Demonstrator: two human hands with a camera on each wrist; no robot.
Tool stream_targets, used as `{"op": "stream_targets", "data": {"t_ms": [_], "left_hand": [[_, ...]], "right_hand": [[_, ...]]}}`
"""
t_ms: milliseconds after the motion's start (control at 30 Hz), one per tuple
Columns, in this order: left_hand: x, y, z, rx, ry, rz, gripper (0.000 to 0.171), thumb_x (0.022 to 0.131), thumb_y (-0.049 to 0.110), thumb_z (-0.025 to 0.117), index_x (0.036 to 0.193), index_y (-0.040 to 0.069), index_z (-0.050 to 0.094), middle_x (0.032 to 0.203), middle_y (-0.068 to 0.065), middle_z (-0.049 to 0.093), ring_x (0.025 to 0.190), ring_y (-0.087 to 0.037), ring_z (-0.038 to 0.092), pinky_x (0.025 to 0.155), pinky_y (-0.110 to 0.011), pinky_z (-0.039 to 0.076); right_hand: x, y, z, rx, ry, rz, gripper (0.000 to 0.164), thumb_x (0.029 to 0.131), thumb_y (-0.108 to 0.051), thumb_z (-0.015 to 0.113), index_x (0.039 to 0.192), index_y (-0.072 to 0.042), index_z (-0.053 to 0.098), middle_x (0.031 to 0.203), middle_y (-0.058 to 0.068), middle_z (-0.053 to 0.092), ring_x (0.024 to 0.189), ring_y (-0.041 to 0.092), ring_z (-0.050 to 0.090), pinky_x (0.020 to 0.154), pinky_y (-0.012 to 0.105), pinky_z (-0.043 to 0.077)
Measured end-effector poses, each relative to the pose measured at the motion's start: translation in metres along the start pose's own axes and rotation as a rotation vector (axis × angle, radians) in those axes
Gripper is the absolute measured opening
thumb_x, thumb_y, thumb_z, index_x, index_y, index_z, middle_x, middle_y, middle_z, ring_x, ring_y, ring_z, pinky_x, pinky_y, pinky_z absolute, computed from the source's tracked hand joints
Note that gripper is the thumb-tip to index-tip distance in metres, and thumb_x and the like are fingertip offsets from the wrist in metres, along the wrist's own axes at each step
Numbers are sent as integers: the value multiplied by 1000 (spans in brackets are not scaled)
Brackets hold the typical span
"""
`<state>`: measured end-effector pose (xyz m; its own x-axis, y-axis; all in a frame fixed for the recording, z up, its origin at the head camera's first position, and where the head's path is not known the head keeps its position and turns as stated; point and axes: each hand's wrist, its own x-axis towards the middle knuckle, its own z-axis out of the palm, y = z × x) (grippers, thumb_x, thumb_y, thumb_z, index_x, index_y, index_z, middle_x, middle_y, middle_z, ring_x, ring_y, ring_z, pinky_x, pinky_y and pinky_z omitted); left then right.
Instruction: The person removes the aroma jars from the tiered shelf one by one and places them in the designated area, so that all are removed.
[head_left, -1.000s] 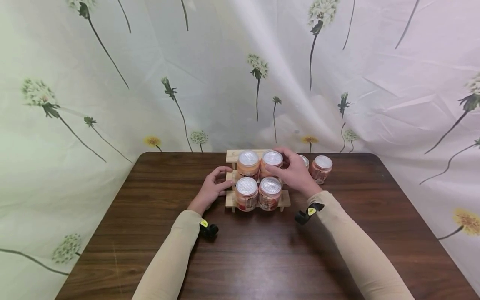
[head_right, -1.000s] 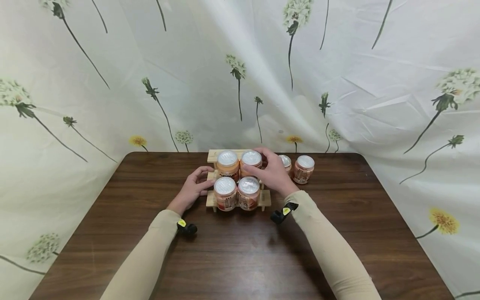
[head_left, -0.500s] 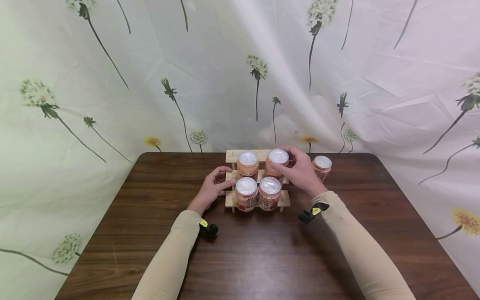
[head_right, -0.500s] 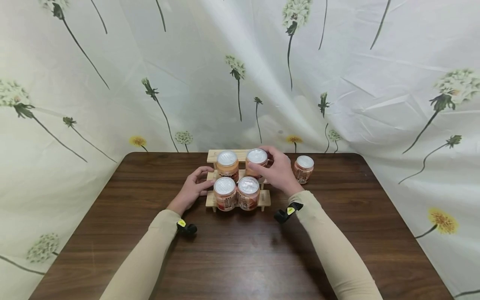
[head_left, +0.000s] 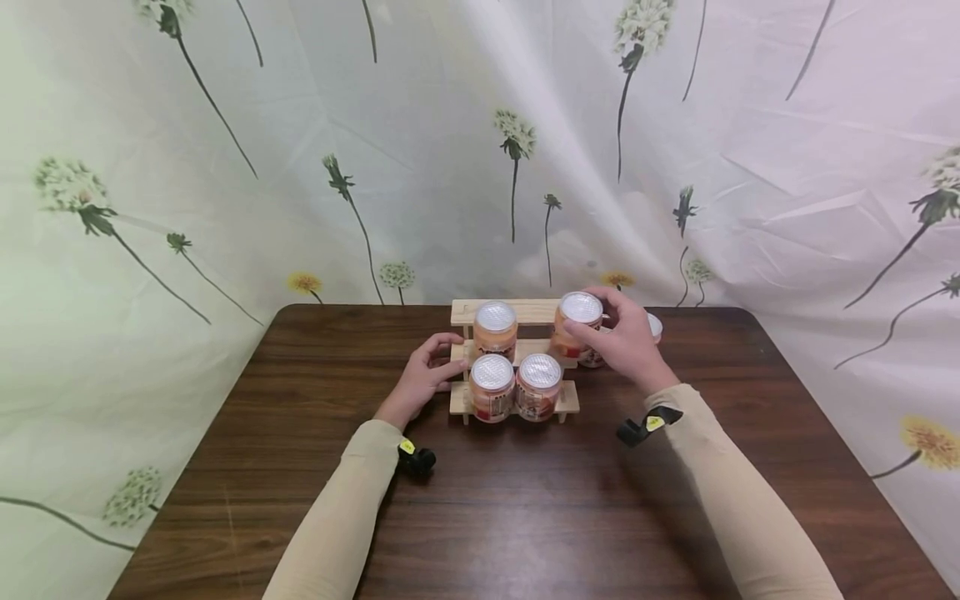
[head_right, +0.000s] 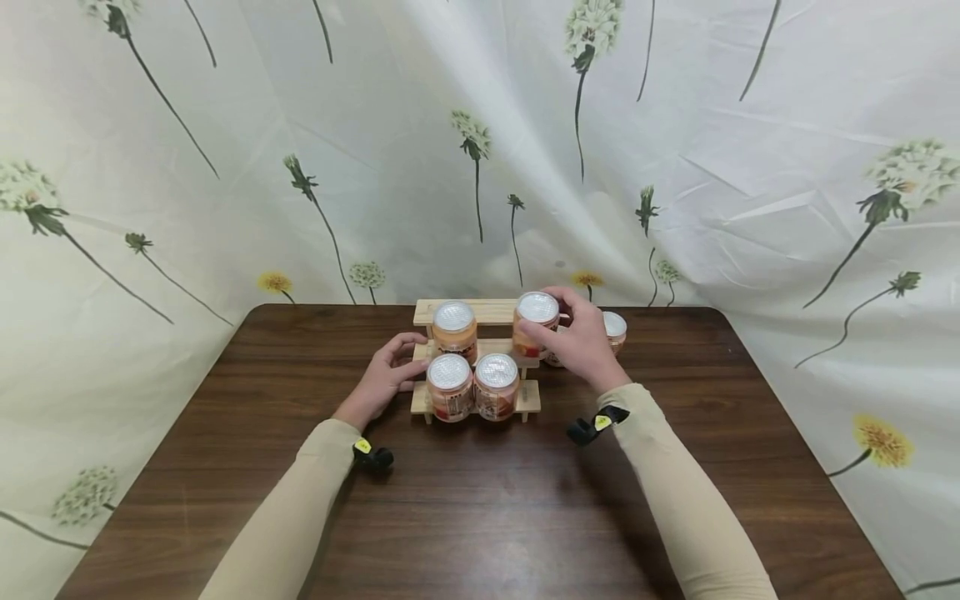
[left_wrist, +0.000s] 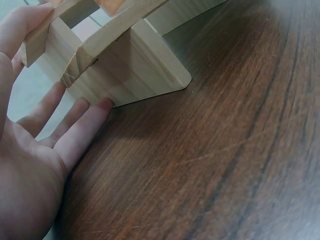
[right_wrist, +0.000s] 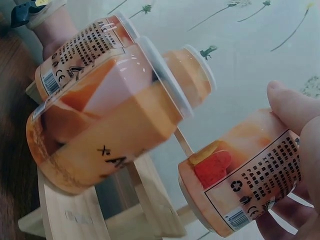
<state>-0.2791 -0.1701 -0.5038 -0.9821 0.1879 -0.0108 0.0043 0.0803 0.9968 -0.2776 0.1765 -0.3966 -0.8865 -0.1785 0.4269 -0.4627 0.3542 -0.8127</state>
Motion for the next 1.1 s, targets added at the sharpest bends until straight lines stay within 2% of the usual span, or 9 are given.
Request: {"op": "stream_targets", "data": {"t_ms": [400,533,700,967,1100], "left_hand": [[1,-1,-3,15,6,-3,42,99,25,76,138,19,58,154,-14,48,123,-33,58,80,-38,60],[1,-2,-3,13,8,1,41,100,24,75,138,18,58,154,-14,48,121,-33,58,79,-37,59],[0,-3,-2,15,6,-9,42,100,23,75,137,18,58,155,-14,47,122,-32,58,80,-37,59],[2,-3,-2,12,5,-22,43,100,25,75,139,19,57,156,-13,47,125,-34,57,80,-37,59],[3,-3,-2,8,-1,-33,45,100,25,75,141,20,57,157,-13,45,128,-34,55,81,-37,59]], "right_hand": [[-10,1,-19,-51,53,9,50,86,-9,87,131,-2,66,117,16,70,94,15,63,74,18,51],[-17,-10,-21,-58,57,25,47,87,-5,85,129,3,65,117,20,68,95,13,61,76,19,51],[-27,-23,-24,-49,46,33,44,88,-4,82,127,8,64,116,23,68,95,5,61,78,17,52],[-30,13,-31,-66,45,79,47,88,-7,85,129,4,64,119,21,68,95,9,63,77,14,52],[-33,20,-32,-60,36,109,50,88,-14,87,130,1,64,121,19,68,97,10,65,80,15,53]]}}
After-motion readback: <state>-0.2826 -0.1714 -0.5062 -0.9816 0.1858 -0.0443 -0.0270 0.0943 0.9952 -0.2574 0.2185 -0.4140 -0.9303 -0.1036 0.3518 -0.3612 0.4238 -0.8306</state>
